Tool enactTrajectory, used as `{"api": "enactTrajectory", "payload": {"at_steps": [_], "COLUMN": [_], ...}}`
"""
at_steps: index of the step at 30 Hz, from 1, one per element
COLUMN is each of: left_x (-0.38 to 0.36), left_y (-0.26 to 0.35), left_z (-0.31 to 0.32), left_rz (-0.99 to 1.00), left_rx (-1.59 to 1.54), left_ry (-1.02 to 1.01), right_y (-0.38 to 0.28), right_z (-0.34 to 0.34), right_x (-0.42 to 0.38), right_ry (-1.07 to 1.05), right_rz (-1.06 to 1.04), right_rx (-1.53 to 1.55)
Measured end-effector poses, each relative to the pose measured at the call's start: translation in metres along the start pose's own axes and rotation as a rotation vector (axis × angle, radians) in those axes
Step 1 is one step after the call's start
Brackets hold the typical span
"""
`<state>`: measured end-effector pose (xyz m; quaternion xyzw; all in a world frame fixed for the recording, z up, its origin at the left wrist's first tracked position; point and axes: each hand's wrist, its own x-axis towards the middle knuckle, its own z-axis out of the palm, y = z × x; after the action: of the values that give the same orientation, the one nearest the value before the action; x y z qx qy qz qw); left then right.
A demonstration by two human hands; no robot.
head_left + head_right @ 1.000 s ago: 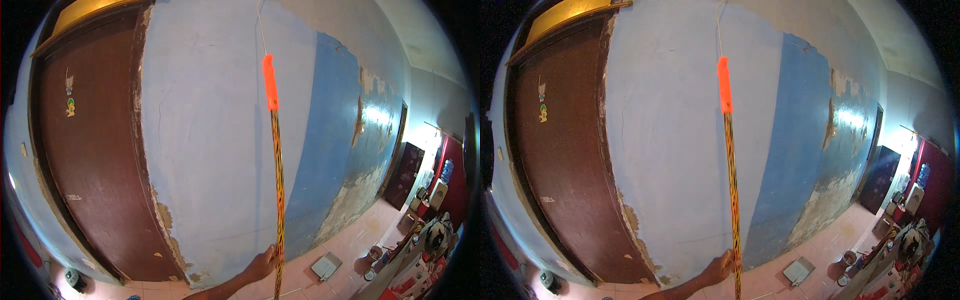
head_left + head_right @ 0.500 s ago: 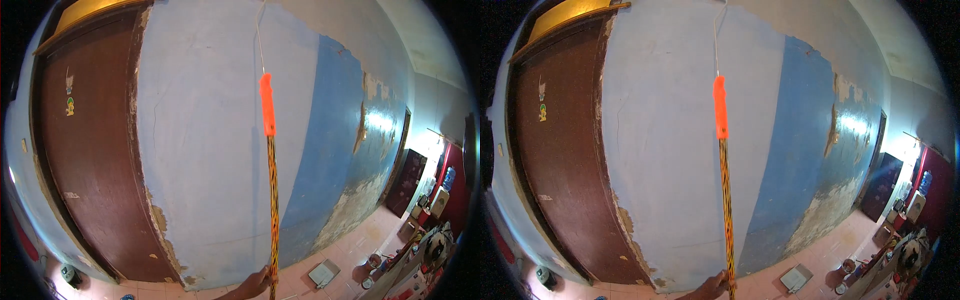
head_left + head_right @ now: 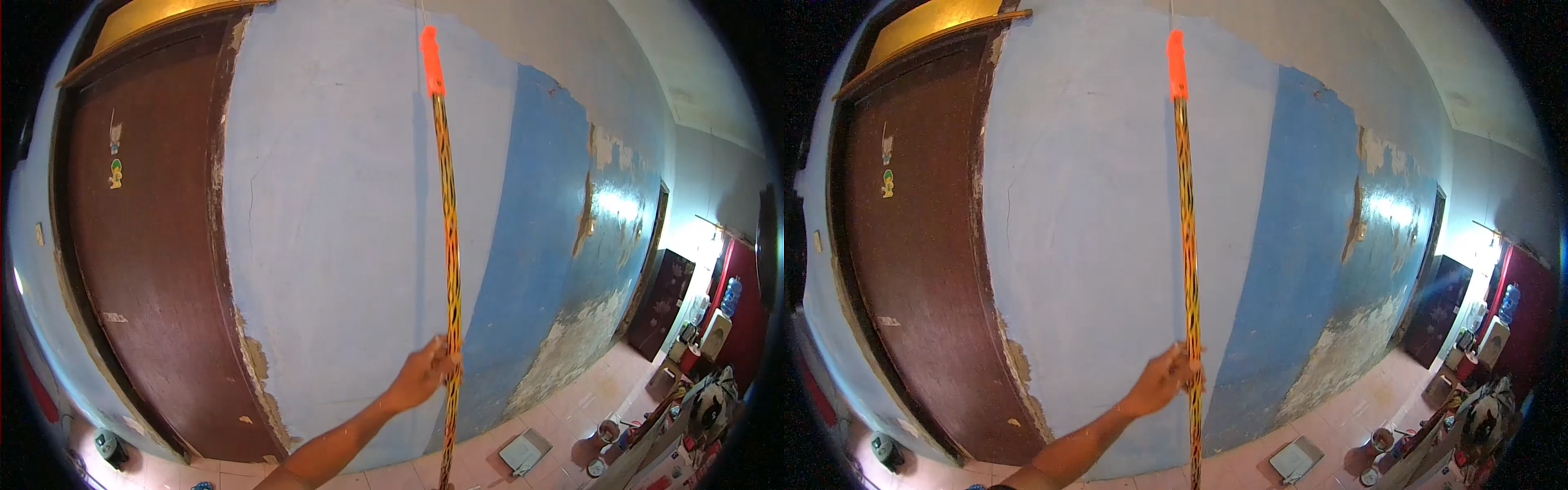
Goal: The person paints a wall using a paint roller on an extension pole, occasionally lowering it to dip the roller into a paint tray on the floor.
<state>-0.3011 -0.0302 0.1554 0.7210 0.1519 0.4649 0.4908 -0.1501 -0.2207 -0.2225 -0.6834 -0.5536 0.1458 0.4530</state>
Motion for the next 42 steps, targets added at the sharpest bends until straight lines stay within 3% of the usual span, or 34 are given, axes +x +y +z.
{"api": "enactTrajectory", "payload": {"at_steps": [5,9,12,14,15,17,18,20,21,23,26,29,30,32,35,39,41,42], "left_x": [0.055,0.087,0.108,0.122,0.130,0.150,0.156,0.168,0.175,0.192,0.199,0.187,0.179,0.160,0.129,0.072,0.045,0.030], "left_y": [0.072,0.119,0.149,0.174,0.187,0.211,0.229,0.260,0.273,0.297,0.308,0.292,0.280,0.248,0.185,0.112,0.082,0.068], "left_z": [-0.016,-0.028,-0.037,-0.042,-0.044,-0.050,-0.049,-0.050,-0.053,-0.060,-0.057,-0.052,-0.048,-0.044,-0.043,-0.033,-0.024,-0.019], "left_rz": [0.146,0.222,0.292,0.323,0.347,0.406,0.403,0.421,0.444,0.470,0.502,0.493,0.477,0.420,0.364,0.282,0.228,0.201], "left_rx": [0.008,0.003,0.079,0.096,0.111,0.132,0.157,0.191,0.201,0.212,0.209,0.191,0.186,0.159,0.135,0.121,0.111,0.099], "left_ry": [0.026,0.056,0.112,0.134,0.156,0.202,0.241,0.296,0.310,0.308,0.309,0.326,0.327,0.313,0.281,0.232,0.229,0.236], "right_y": [-0.130,-0.162,-0.163,-0.159,-0.176,-0.219,-0.234,-0.264,-0.292,-0.349,-0.371,-0.360,-0.342,-0.281,-0.211,-0.160,-0.130,-0.107], "right_z": [-0.060,-0.064,-0.057,-0.051,-0.061,-0.086,-0.093,-0.104,-0.118,-0.150,-0.160,-0.160,-0.152,-0.119,-0.076,-0.051,-0.032,-0.020], "right_x": [0.055,0.081,0.105,0.122,0.123,0.134,0.139,0.148,0.148,0.139,0.138,0.125,0.125,0.125,0.108,0.069,0.046,0.035], "right_ry": [-0.004,0.141,0.254,0.446,0.447,0.034,0.036,0.263,0.265,0.124,0.178,0.146,0.141,0.170,0.146,-0.027,0.186,0.184], "right_rz": [-0.086,-0.253,-0.392,-0.614,-0.614,-0.135,-0.137,-0.503,-0.503,-0.318,-0.326,-0.149,-0.148,-0.292,-0.271,-0.201,-0.336,-0.331], "right_rx": [-0.145,0.102,0.064,-0.163,-0.162,0.131,0.132,-0.059,-0.060,0.399,0.355,0.269,0.270,-0.098,-0.208,-0.150,-0.045,-0.047]}}
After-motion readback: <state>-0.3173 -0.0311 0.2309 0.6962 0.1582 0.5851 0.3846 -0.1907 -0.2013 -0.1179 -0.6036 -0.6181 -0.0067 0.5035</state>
